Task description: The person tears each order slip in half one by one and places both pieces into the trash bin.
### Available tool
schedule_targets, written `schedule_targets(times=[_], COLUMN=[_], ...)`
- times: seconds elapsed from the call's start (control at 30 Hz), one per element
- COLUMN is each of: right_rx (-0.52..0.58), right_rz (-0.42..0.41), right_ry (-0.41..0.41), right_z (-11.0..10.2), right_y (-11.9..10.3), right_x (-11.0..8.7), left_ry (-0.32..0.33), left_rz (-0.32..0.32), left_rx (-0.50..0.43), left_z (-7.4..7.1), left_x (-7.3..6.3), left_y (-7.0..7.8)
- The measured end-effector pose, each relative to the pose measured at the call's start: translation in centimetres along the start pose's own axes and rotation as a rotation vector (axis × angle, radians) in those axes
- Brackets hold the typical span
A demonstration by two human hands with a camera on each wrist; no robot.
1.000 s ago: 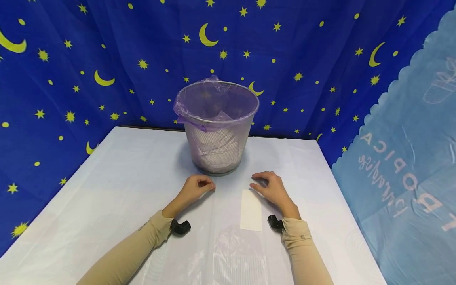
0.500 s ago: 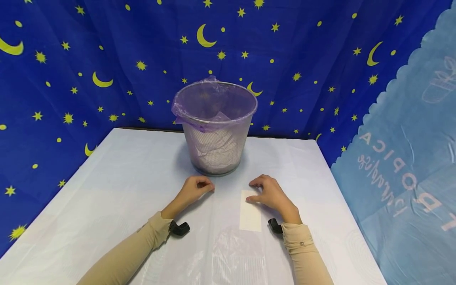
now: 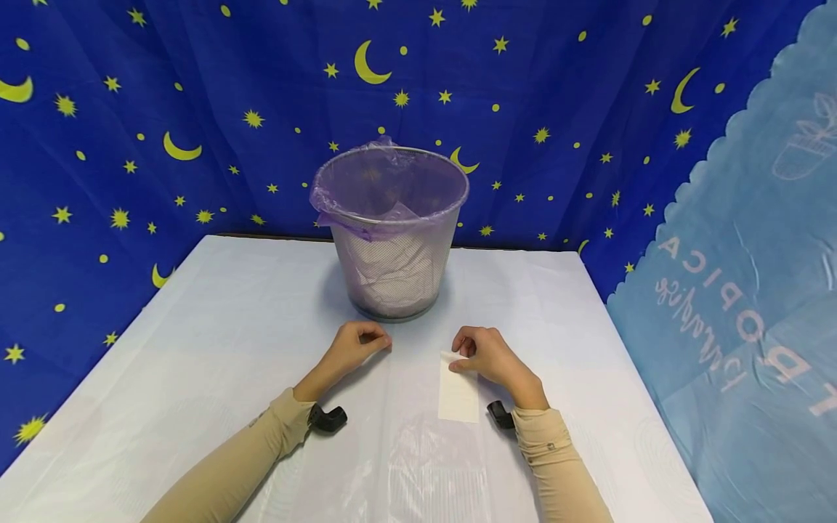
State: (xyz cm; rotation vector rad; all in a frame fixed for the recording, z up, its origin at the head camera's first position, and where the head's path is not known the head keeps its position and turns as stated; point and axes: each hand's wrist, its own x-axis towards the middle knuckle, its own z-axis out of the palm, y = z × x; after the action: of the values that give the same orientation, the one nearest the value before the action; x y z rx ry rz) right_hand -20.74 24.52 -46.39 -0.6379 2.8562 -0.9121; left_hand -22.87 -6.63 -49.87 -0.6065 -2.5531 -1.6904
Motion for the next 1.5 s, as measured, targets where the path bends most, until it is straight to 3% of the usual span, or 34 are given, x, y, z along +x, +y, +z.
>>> schedule_targets(times=[0.23, 0.53, 0.87, 1.27, 1.5], right_rx=[0.141, 0.402, 0.663, 0.690, 0.700], right_rz=[-0.010, 0.175, 0.258, 0.183, 0.201], right_ry=[-0.005, 0.154, 0.261, 0.227, 0.304], right_z=[0.7, 1.8, 2.9, 5.9, 5.9], right_y=[0.5, 0.8, -0.1, -3.2, -3.6], right_x=[0.6, 1.1, 1.3, 1.2, 1.2], left_ry=[0.004, -0.016, -0.011, -0.025, -0.164], left_rz=[0.004, -0.002, 0.001, -0.001, 0.100], left_rx=[0.008, -0.007, -0.006, 0.014, -0.045], left_z=[-0.2, -0.2, -0.1, 0.0, 0.5], left_x=[0.0, 0.0, 0.0, 0.0, -0.3], left_y=[0.0, 0.1, 0.3, 0.1, 0.7])
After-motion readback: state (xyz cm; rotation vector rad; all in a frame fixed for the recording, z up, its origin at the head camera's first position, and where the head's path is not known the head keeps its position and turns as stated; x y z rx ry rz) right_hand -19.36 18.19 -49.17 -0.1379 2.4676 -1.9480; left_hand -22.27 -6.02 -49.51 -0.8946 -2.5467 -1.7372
